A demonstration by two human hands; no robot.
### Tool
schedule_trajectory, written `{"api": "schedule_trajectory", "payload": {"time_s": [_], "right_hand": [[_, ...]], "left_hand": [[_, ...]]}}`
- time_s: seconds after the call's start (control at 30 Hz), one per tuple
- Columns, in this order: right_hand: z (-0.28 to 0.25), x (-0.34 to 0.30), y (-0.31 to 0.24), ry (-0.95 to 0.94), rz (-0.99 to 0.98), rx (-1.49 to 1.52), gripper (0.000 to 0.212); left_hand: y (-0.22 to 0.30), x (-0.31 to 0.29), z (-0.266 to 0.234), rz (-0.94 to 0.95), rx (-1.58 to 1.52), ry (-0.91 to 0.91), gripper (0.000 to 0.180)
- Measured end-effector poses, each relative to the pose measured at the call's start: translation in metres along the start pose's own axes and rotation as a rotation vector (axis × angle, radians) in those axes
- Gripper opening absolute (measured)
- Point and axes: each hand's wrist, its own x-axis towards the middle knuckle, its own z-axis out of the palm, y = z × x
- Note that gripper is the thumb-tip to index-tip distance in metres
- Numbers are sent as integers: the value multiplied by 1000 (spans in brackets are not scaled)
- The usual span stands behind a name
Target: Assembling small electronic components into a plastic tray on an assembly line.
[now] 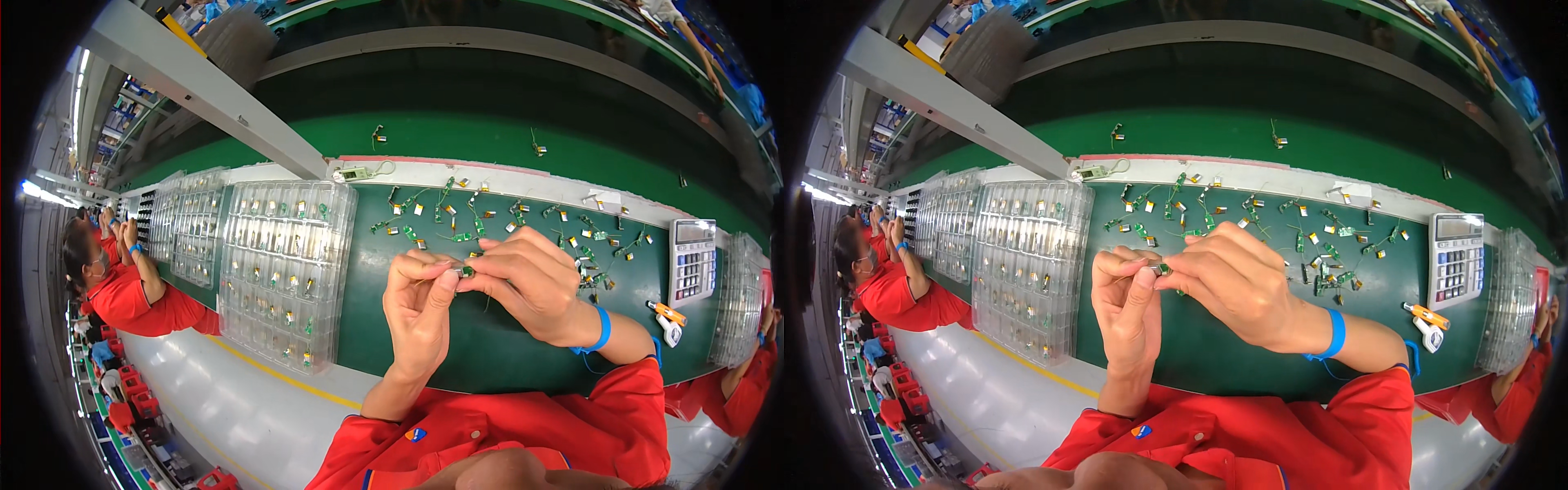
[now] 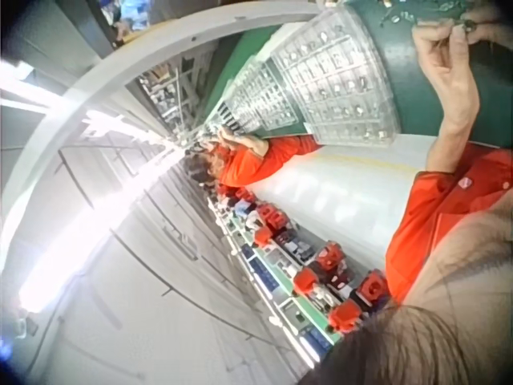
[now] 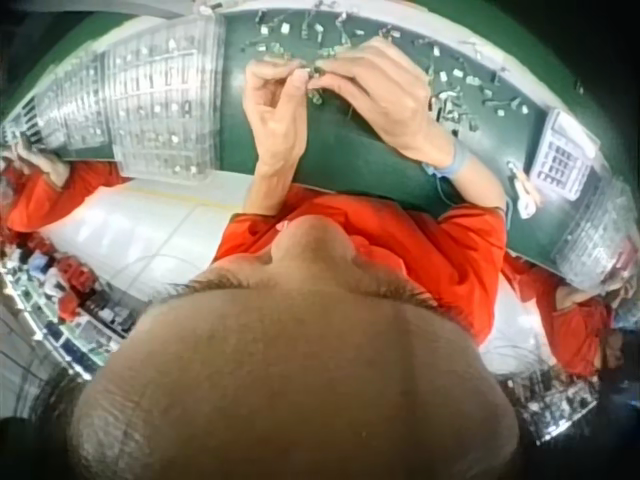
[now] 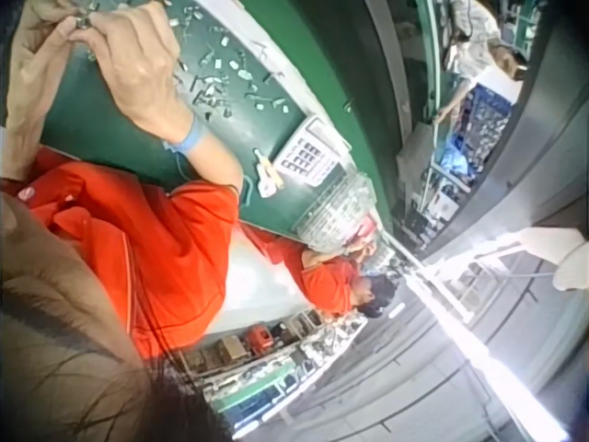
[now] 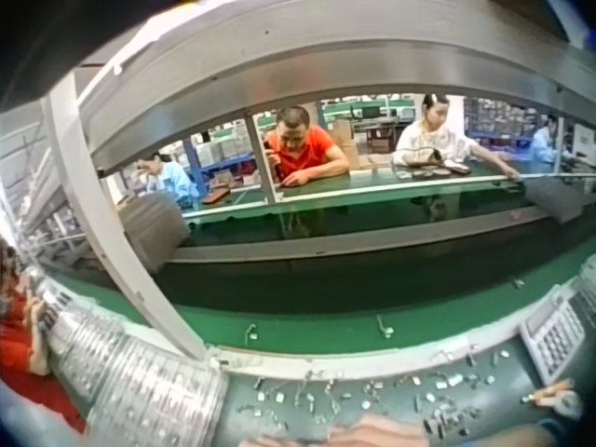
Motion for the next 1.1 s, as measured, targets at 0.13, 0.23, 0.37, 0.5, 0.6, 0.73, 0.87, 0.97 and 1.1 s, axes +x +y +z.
{"api": "schedule_trajectory", "payload": {"time_s": [0.13, 0.23, 0.37, 0.5, 0.6, 0.73, 0.87, 0.97, 1.1], "right_hand": [[-3, 3, -5, -8, -63, 6, 24], [-6, 1, -2, -41, -72, 25, 26], [-9, 2, 2, -130, -64, 119, 26], [-9, 1, 3, -163, -118, 116, 27], [-8, 3, 4, -150, -100, 158, 28], [-6, 0, 9, -159, -150, 200, 30], [-8, 0, 8, -173, -186, 191, 30], [-10, -2, 8, -196, -189, 170, 31], [-12, -1, 8, -218, -185, 177, 32]], "left_hand": [[2, 2, -6, -69, -157, -13, 14], [12, 8, -20, -171, -53, -141, 15], [40, 17, -27, -370, 254, -209, 14], [53, 21, -25, -468, 304, -240, 14], [47, 21, -36, -427, 213, -312, 10], [36, 17, -35, -439, 121, -276, 12], [29, 9, -36, -389, 65, -239, 11], [26, 6, -36, -374, 29, -223, 10], [23, 4, -39, -354, 13, -227, 11]]}}
